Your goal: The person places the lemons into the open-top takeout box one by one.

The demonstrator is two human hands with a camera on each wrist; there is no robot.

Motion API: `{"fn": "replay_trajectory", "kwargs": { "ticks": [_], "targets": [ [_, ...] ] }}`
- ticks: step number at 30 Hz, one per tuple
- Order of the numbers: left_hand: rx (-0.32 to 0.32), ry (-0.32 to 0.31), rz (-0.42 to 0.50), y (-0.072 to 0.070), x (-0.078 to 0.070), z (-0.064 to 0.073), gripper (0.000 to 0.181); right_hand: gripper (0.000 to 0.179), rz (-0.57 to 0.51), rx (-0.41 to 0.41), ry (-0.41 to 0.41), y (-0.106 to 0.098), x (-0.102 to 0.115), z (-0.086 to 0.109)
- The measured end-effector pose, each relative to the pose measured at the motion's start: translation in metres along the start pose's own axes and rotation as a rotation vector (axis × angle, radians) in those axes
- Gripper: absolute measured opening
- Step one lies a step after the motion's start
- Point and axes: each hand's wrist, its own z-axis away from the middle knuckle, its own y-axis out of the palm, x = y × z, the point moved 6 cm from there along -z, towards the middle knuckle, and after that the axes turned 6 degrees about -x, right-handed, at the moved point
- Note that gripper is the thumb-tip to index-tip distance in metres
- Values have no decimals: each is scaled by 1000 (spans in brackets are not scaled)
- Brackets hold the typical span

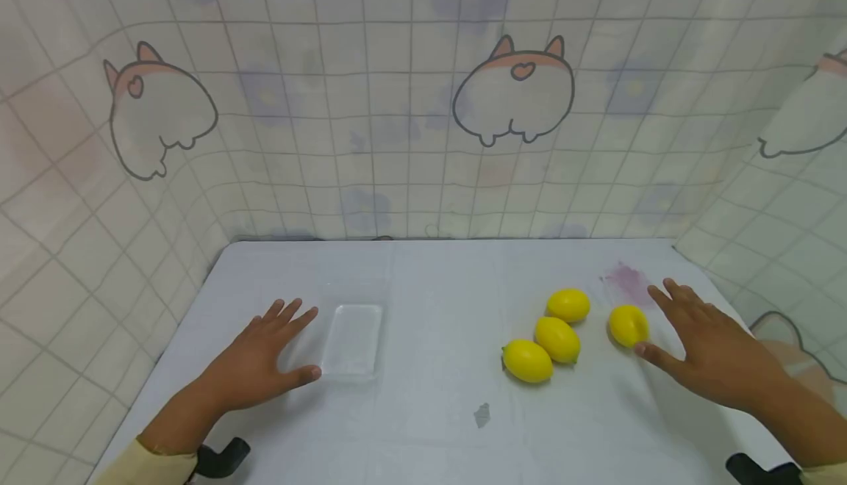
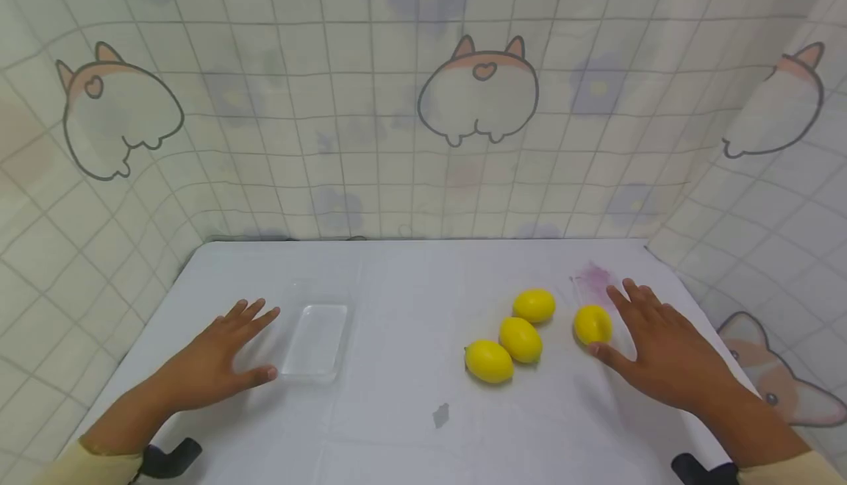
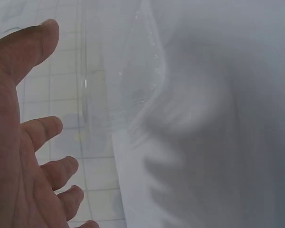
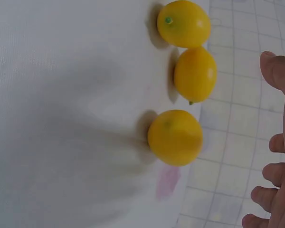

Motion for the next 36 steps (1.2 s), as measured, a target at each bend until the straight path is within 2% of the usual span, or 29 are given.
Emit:
{"fn": "replay_trajectory", "kwargs": {
  "ticks": [7, 13, 25, 36],
  "targets": [
    [-1, 8, 14, 8, 0, 1, 91, 104, 31, 1, 1, 7, 0, -4],
    [3, -21, 9, 10, 3, 3, 92, 105, 49, 25, 23, 12, -2, -6],
    [-4, -64, -12, 14, 9, 4, 92, 105, 2, 59, 13, 23, -9, -10],
    [-2, -75, 1, 18, 9, 6, 93, 103, -19, 98, 64, 31, -17, -13]
  ]
}}
